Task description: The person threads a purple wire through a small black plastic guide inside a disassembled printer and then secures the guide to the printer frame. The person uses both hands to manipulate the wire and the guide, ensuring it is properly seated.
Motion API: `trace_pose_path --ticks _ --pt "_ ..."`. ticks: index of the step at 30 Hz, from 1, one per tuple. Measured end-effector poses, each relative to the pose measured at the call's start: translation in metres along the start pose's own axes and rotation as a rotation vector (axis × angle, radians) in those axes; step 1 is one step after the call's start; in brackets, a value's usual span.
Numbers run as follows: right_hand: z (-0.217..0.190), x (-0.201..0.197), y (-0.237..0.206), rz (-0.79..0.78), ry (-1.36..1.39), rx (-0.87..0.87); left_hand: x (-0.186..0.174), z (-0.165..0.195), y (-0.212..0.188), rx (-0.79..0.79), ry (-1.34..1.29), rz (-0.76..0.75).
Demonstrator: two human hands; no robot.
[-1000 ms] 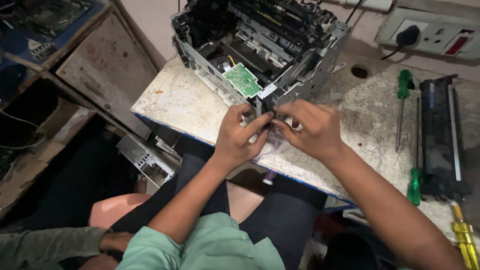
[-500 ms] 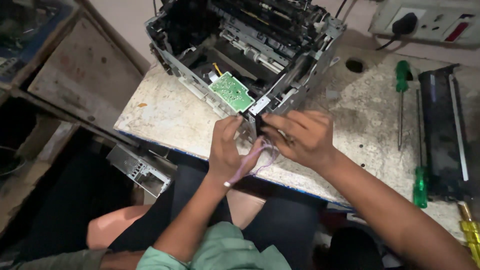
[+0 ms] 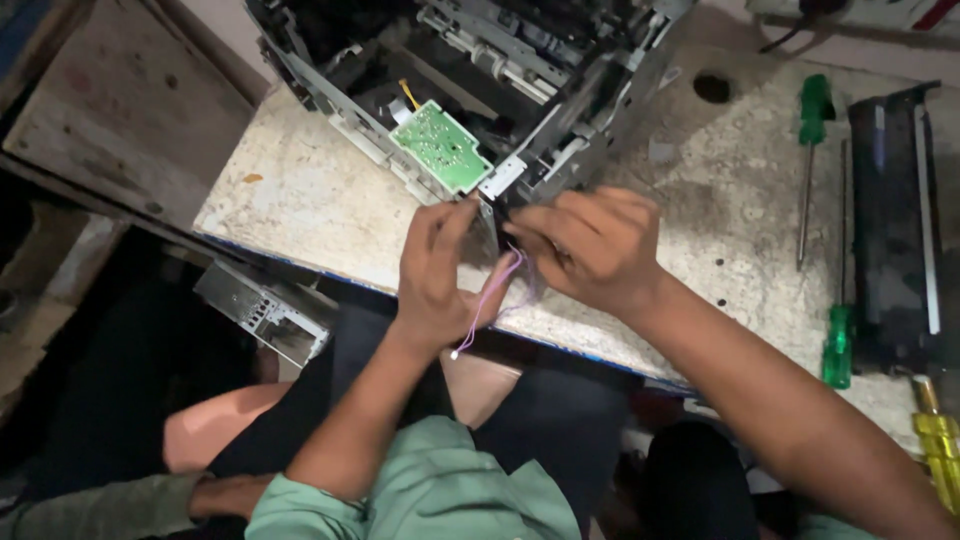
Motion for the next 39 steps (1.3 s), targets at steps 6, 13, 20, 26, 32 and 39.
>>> trace_pose_path --ticks 6,13,20,26,32,39 --pt "-0.005 -0.010 -0.006 -0.089 0.034 -0.090 0.009 0.003 -0.009 -0.083 -0.028 0.004" --pt "-0.005 -0.024 -0.023 -0.086 0.041 -0.048 0.020 0.012 -0.019 -0.094 -0.015 0.005" --pt "0.030 -0.029 -0.033 -0.250 0.322 0.114 0.021 0.020 -0.020 -0.050 -0.177 0.017" --pt "0.049 -0.020 -0.042 -0.351 0.473 0.195 0.019 0.001 -0.024 -0.132 -0.388 0.058" --pt "0.051 -0.015 -0.045 -0.291 0.392 0.231 0.022 -0.013 -0.027 -0.226 -0.405 0.032" --pt "0.030 -0.013 -0.039 -0.252 0.295 0.135 0.022 -0.021 -0.026 -0.304 -0.461 0.025"
Point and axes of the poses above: each hand's wrist, its own y-axis towards the middle knuckle, its own x-axis out of the palm, z = x × y, the point moved 9 cm from there along y, towards the middle knuckle, and after that the axes turned 2 degrees about y, right-handed, at the moved point
